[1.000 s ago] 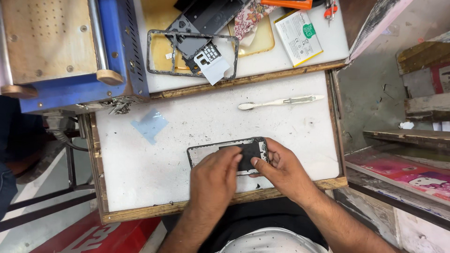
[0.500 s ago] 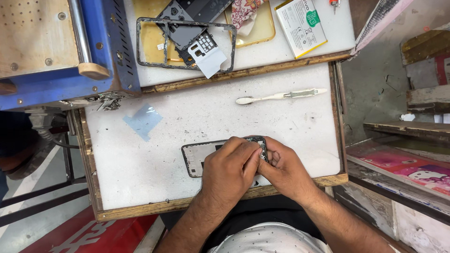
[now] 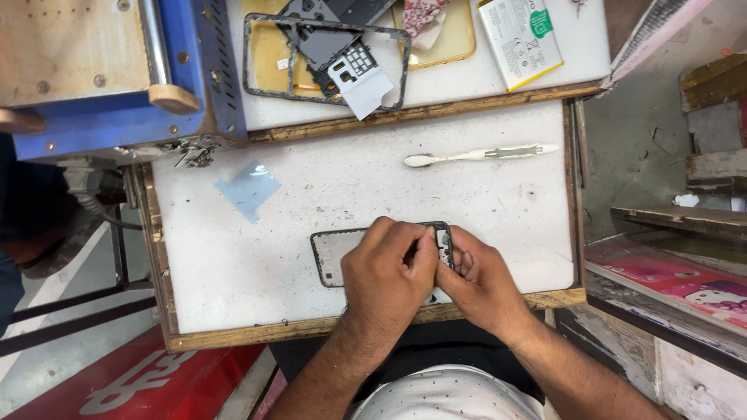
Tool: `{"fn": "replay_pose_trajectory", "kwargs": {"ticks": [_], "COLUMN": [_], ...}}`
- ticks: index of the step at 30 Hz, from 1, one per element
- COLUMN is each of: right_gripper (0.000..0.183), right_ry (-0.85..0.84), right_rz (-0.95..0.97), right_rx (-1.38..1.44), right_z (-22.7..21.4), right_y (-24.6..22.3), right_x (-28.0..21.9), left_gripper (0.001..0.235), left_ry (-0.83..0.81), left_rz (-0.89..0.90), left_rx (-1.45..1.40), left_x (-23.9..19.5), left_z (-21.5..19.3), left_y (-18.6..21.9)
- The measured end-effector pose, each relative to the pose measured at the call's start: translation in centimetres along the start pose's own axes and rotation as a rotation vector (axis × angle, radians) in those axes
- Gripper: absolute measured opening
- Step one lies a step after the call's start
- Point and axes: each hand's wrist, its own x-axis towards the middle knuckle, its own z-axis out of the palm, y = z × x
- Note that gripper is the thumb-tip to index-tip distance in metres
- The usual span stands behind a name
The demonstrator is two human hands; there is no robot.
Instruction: The person cleans the back of a disassembled smartphone using a cloth and a small tool. They wipe the surface repeatedly, remove residue, and compare the device to a new battery and another phone case before continuing to clean.
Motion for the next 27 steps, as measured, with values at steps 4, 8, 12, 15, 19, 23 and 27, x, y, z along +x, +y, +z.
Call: {"fn": "replay_pose_trajectory", "kwargs": {"ticks": [4,8,12,15,19,23,27], "right_gripper": [0.024,0.023,0.026,0.027,0.023,0.025,0.03], "right_ry": [-0.051,-0.035,-0.027,-0.009,-0.004,0.002,-0.003], "right_rz": [-0.035,0.005,-0.001,0.005,-0.018,0.056,0.066], "right_rx": [0.211,0.207,0.208,0.185,0.174,0.015,0.12], "right_z": [0.3,0.3,0.6,0.8,0.7,0.3,0.3], "right_y": [-0.5,-0.8,-1.0,-0.9,-0.2,0.3,-0.3], "right_x": [0.1,-0.1,-0.4,-0.5,-0.6,-0.7,-0.3], "left_gripper": [0.008,0.011,0.011,0.013,0.014,0.005,0.006], "left_ry": [0.039,0.126,0.174,0.153,0.165,0.089,0.17], "left_rz": [-0.157,-0.266,-0.365,-0.43,-0.295,-0.086,-0.055], "left_rx": [0.047,0.104,0.175,0.213,0.217,0.107,0.093], "left_x": [-0.6,-0.9,-1.2,-1.2,-1.3,-1.3,-0.8], "left_z": [-1.7,-5.1,-7.6,-7.3,-4.5,0.0,-0.2], "left_y": [-1.7,-4.0,-5.7,-5.4,-2.4,1.7,1.0]}}
